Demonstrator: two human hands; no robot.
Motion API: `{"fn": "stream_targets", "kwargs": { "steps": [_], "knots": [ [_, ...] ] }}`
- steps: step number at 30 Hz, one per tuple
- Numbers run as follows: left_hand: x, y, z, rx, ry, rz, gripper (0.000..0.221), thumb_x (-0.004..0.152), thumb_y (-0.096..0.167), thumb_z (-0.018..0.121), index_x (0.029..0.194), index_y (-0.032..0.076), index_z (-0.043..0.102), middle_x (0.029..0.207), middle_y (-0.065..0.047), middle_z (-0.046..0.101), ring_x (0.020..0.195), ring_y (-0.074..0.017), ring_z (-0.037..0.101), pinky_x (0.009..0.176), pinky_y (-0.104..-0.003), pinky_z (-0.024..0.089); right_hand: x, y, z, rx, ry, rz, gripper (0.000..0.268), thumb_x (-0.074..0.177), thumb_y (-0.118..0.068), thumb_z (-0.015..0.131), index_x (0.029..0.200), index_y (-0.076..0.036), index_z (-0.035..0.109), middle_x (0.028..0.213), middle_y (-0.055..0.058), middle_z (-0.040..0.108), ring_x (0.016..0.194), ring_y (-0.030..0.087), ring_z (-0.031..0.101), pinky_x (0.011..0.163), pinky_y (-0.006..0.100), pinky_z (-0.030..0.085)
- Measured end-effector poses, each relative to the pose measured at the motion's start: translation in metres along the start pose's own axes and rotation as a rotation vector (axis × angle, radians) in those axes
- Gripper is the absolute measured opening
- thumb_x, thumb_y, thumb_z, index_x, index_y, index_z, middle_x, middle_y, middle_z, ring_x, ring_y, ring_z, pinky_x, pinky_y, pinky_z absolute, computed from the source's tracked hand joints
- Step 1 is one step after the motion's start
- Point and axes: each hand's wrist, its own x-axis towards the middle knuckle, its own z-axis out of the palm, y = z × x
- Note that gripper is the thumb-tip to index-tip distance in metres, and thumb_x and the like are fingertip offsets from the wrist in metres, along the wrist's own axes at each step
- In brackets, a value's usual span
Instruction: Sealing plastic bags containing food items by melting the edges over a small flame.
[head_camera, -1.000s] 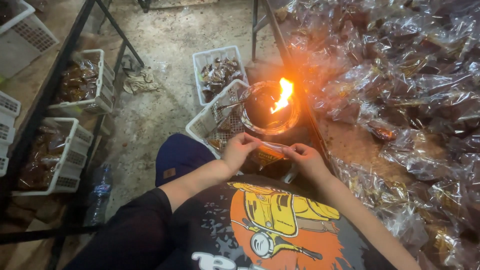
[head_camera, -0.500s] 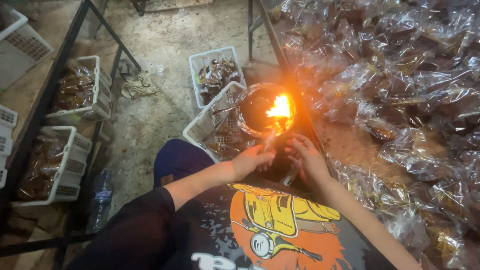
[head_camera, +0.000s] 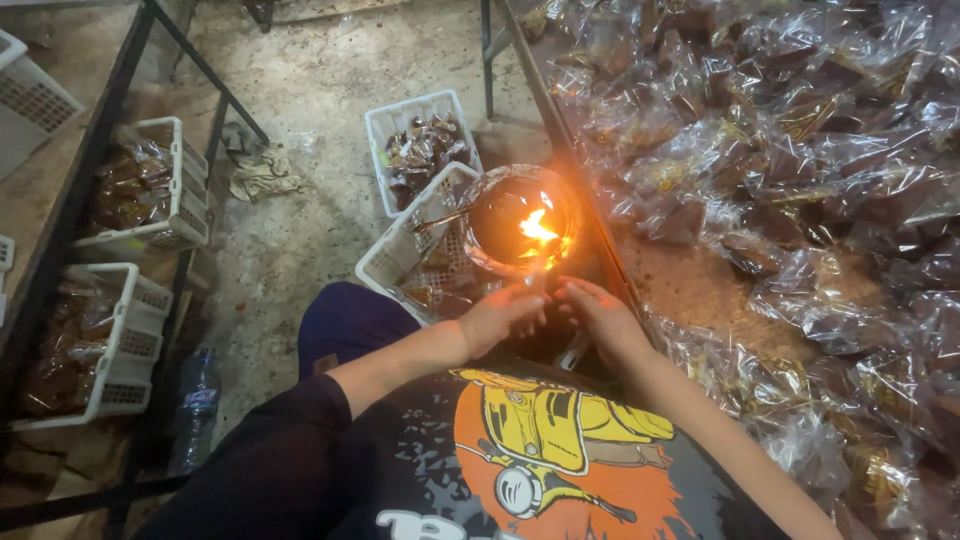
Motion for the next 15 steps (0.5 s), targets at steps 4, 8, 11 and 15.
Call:
{"fn": "stream_targets", "kwargs": {
  "steps": [4, 8, 11, 15],
  "knots": [
    [-0.014, 0.021, 0.009, 0.348, -0.114, 0.031, 0.034, 0.088, 0.031, 0.081, 0.109, 0.007, 0.069, 0.086, -0.010, 0.076, 0.070, -0.0165, 0.071, 0.064, -0.026, 0.057, -0.030, -0.015, 0.007, 0.021, -0.013, 0.095, 0.047, 0.093, -0.031, 0.078, 0.129, -0.001, 0.068, 0.096, 0.014, 0.070, 0.085, 0.021, 0.066, 0.078, 0.036, 0.057],
    [-0.020, 0.028, 0.007, 0.299, 0.098, -0.033, 0.053, 0.084, 0.023, 0.080, 0.132, 0.014, 0.059, 0.113, -0.011, 0.071, 0.089, -0.0204, 0.072, 0.077, -0.030, 0.059, -0.004, 0.011, -0.006, -0.018, -0.013, 0.023, 0.048, 0.096, -0.035, 0.074, 0.126, 0.001, 0.066, 0.102, 0.019, 0.066, 0.067, 0.023, 0.065, 0.064, 0.036, 0.057],
    [-0.033, 0.037, 0.007, -0.110, 0.208, 0.009, 0.054, 0.089, 0.005, 0.077, 0.135, 0.011, 0.049, 0.125, -0.013, 0.064, 0.098, -0.0203, 0.068, 0.082, -0.033, 0.059, -0.068, -0.065, 0.033, -0.235, -0.043, 0.094, 0.044, 0.098, -0.040, 0.067, 0.124, -0.004, 0.070, 0.108, 0.019, 0.067, 0.074, 0.030, 0.070, 0.067, 0.037, 0.057],
    [-0.024, 0.012, 0.001, -0.104, 0.078, 0.106, 0.044, 0.084, 0.002, 0.082, 0.122, 0.013, 0.062, 0.105, -0.002, 0.069, 0.093, -0.0127, 0.070, 0.080, -0.025, 0.061, -0.059, -0.037, 0.020, -0.440, -0.166, 0.078, 0.042, 0.091, -0.044, 0.076, 0.097, -0.002, 0.078, 0.087, 0.012, 0.072, 0.079, 0.024, 0.069, 0.087, 0.041, 0.058]
  ]
}}
